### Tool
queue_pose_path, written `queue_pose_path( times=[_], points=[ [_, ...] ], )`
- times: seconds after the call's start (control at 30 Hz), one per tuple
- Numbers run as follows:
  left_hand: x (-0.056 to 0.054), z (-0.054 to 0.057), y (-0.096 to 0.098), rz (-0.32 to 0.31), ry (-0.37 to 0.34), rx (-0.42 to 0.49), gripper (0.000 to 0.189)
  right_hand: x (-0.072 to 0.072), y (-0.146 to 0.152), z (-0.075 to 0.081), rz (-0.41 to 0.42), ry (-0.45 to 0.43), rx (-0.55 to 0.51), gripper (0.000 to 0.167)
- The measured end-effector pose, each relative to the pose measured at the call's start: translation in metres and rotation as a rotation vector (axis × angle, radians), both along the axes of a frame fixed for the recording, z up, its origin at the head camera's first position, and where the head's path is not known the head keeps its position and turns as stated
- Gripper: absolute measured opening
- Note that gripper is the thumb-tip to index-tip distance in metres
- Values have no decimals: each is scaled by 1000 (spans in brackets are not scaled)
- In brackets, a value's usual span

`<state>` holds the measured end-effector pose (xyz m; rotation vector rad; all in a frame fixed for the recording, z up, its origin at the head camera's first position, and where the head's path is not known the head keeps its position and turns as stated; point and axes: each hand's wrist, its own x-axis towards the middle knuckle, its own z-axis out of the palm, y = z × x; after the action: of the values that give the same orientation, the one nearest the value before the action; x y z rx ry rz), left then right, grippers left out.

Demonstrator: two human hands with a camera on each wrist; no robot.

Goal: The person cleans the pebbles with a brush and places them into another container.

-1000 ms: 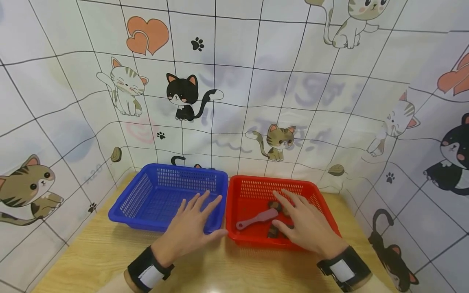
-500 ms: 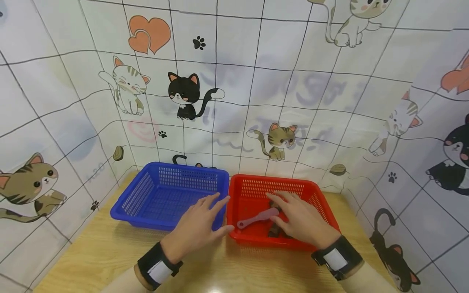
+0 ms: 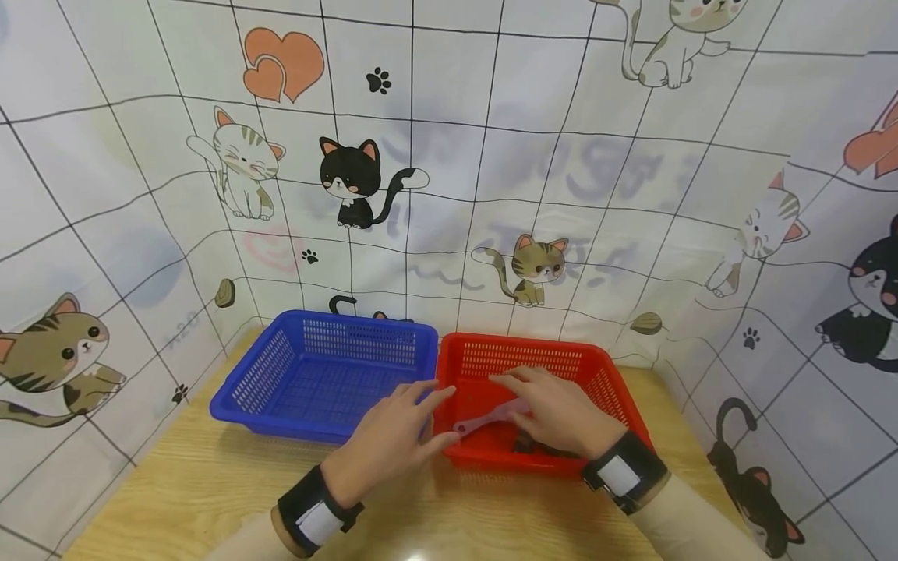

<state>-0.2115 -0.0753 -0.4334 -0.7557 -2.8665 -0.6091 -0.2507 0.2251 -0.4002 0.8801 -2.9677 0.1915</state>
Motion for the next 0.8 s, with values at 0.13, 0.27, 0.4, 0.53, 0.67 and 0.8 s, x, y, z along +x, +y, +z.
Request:
queue_pose_path(
  times=[0.13, 0.27, 0.4, 0.53, 0.67, 0.8],
  points=[
    [0, 0, 5, -4, -4, -15, 71, -6, -9, -1, 28, -12, 14, 63],
    [1, -3, 10, -15, 10, -28, 69, -11, -18, -4, 41, -30, 29, 59],
    [1, -4, 14, -28, 27, -21, 66, -17, -24, -7, 43, -49, 51, 56],
    [0, -3, 18, -38, 41, 4, 63, -22, -29, -10, 40, -59, 62, 54],
    [-2, -3, 20, -38, 31, 28, 61, -27, -32, -14, 35, -81, 54, 52],
    [-4, -6, 22, -34, 27, 46, 58, -30, -36, -16, 34, -119, 53, 53]
  ],
)
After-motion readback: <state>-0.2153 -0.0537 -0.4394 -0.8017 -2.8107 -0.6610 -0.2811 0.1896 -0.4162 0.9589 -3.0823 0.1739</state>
